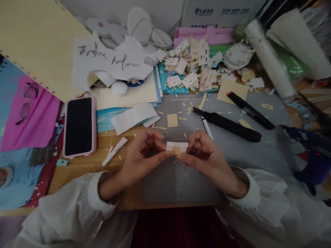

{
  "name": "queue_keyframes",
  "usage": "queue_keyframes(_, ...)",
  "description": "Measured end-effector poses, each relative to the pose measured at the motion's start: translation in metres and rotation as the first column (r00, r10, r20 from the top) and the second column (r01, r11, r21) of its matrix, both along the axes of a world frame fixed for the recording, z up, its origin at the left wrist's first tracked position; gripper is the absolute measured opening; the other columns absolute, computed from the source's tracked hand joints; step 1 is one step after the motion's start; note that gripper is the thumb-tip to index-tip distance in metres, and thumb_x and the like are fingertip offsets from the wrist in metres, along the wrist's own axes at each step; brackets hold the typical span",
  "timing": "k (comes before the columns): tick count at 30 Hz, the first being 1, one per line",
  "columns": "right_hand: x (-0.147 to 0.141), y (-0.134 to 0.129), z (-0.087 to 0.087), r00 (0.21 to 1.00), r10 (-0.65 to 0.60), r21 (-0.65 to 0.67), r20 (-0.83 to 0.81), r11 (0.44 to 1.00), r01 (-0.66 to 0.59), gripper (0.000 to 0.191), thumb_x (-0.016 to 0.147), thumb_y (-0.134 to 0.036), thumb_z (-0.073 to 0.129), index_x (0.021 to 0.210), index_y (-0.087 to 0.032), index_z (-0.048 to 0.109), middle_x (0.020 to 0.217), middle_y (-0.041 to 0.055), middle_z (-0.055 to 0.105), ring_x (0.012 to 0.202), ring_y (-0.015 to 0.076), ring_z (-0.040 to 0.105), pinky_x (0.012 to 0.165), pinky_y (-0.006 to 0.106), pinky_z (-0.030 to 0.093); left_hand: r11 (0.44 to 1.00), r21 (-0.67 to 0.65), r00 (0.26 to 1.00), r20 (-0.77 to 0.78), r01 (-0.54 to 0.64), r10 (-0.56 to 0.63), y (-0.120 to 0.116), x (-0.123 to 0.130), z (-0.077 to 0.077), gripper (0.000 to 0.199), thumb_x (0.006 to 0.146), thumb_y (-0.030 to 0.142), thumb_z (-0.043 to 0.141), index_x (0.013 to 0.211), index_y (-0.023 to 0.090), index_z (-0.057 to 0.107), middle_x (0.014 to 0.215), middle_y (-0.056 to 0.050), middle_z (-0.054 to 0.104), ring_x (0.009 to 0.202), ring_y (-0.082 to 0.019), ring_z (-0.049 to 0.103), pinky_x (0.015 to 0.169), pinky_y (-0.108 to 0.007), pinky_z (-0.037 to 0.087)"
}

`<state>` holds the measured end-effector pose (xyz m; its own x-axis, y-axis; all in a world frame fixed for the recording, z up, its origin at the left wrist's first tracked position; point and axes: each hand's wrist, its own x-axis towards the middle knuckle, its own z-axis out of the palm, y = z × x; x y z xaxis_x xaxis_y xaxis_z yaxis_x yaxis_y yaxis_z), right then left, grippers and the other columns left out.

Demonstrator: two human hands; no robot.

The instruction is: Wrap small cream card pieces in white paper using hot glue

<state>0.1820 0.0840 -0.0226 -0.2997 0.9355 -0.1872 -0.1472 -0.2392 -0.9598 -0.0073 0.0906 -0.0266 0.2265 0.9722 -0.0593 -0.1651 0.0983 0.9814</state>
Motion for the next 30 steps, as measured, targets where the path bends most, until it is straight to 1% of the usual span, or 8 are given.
queue_keyframes(5, 0.0, 0.002, -0.001, 0.994, 0.108, -0.03, 0.023, 0.994, -0.107, 0.019, 0.087, -0.032, 0.064, 0.093, -0.022, 0.049, 0.073, -0.0028, 0.061, 0.058, 0.0081, 0.055, 0.051, 0.02, 0.045, 0.993, -0.114, 0.998, 0.043, 0.04, -0.035, 0.003, -0.003, 0.001, 0.031, 0.072, 0.014, 0.079, 0.092, 0.019, 0.056, 0.068, 0.006, 0.059, 0.059, -0.007, 0.059, 0.056, -0.016, 0.047)
queue_keyframes(9, 0.003, 0.002, -0.001, 0.97, 0.183, 0.115, 0.161, 0.972, -0.203, 0.017, 0.092, -0.032, 0.057, 0.081, -0.02, 0.054, 0.071, -0.0008, 0.057, 0.06, 0.0086, 0.052, 0.053, 0.021, 0.043, 0.985, -0.142, 0.991, 0.1, 0.101, -0.087, 0.004, -0.004, 0.002, 0.029, 0.075, 0.014, 0.077, 0.093, 0.019, 0.056, 0.067, 0.006, 0.059, 0.056, -0.006, 0.057, 0.053, -0.015, 0.046)
queue_keyframes(11, 0.005, 0.001, 0.0, 0.959, 0.204, 0.139, 0.198, 0.962, -0.233, 0.021, 0.093, -0.033, 0.055, 0.077, -0.019, 0.054, 0.069, -0.0011, 0.055, 0.06, 0.009, 0.05, 0.052, 0.022, 0.041, 0.983, -0.113, 0.985, 0.104, 0.146, -0.135, 0.004, -0.005, 0.002, 0.027, 0.077, 0.013, 0.075, 0.095, 0.018, 0.057, 0.068, 0.005, 0.059, 0.057, -0.006, 0.056, 0.054, -0.015, 0.045)
queue_keyframes(16, 0.01, 0.006, 0.002, 0.933, 0.318, 0.082, 0.169, 0.939, -0.335, 0.024, 0.093, -0.033, 0.055, 0.073, -0.019, 0.051, 0.062, -0.0038, 0.046, 0.055, 0.0079, 0.043, 0.048, 0.021, 0.035, 0.975, 0.015, 0.975, -0.01, 0.223, -0.223, 0.003, -0.006, 0.003, 0.024, 0.082, 0.019, 0.071, 0.104, 0.019, 0.061, 0.09, -0.002, 0.061, 0.075, -0.01, 0.057, 0.066, -0.02, 0.047)
queue_keyframes(18, 0.011, 0.007, 0.002, 0.918, 0.354, 0.086, 0.177, 0.924, -0.372, 0.024, 0.092, -0.032, 0.055, 0.072, -0.019, 0.051, 0.062, -0.0043, 0.043, 0.054, 0.0076, 0.04, 0.047, 0.021, 0.032, 0.965, 0.043, 0.964, -0.08, 0.258, -0.254, 0.003, -0.006, 0.005, 0.015, 0.085, 0.022, 0.067, 0.099, 0.017, 0.063, 0.086, -0.002, 0.062, 0.076, -0.012, 0.057, 0.066, -0.021, 0.047)
queue_keyframes(21, 0.012, 0.008, 0.003, 0.919, 0.324, 0.127, 0.223, 0.925, -0.357, 0.025, 0.092, -0.032, 0.056, 0.071, -0.018, 0.051, 0.061, -0.0046, 0.043, 0.054, 0.0075, 0.038, 0.047, 0.021, 0.03, 0.954, 0.023, 0.943, -0.157, 0.299, -0.292, 0.004, -0.005, 0.006, 0.009, 0.089, 0.022, 0.061, 0.084, 0.014, 0.063, 0.076, -0.002, 0.062, 0.068, -0.01, 0.055, 0.06, -0.02, 0.044)
queue_keyframes(26, 0.013, 0.008, 0.003, 0.95, 0.192, 0.247, 0.246, 0.935, -0.253, 0.016, 0.089, -0.024, 0.057, 0.075, -0.018, 0.055, 0.065, -0.0036, 0.049, 0.058, 0.008, 0.044, 0.052, 0.021, 0.035, 0.944, 0.037, 0.922, -0.23, 0.327, -0.31, 0.003, -0.007, 0.007, 0.011, 0.085, 0.022, 0.065, 0.079, 0.014, 0.06, 0.072, 0.0, 0.06, 0.064, -0.01, 0.053, 0.057, -0.019, 0.041)
queue_keyframes(30, 0.013, 0.006, 0.003, 0.933, 0.23, 0.265, 0.278, 0.915, -0.305, 0.017, 0.088, -0.022, 0.056, 0.071, -0.018, 0.052, 0.062, -0.004, 0.047, 0.056, 0.0083, 0.043, 0.05, 0.021, 0.033, 0.923, 0.064, 0.897, -0.273, 0.378, -0.348, 0.002, -0.006, 0.009, 0.011, 0.085, 0.025, 0.063, 0.084, 0.014, 0.063, 0.074, -0.002, 0.063, 0.066, -0.012, 0.055, 0.058, -0.022, 0.043)
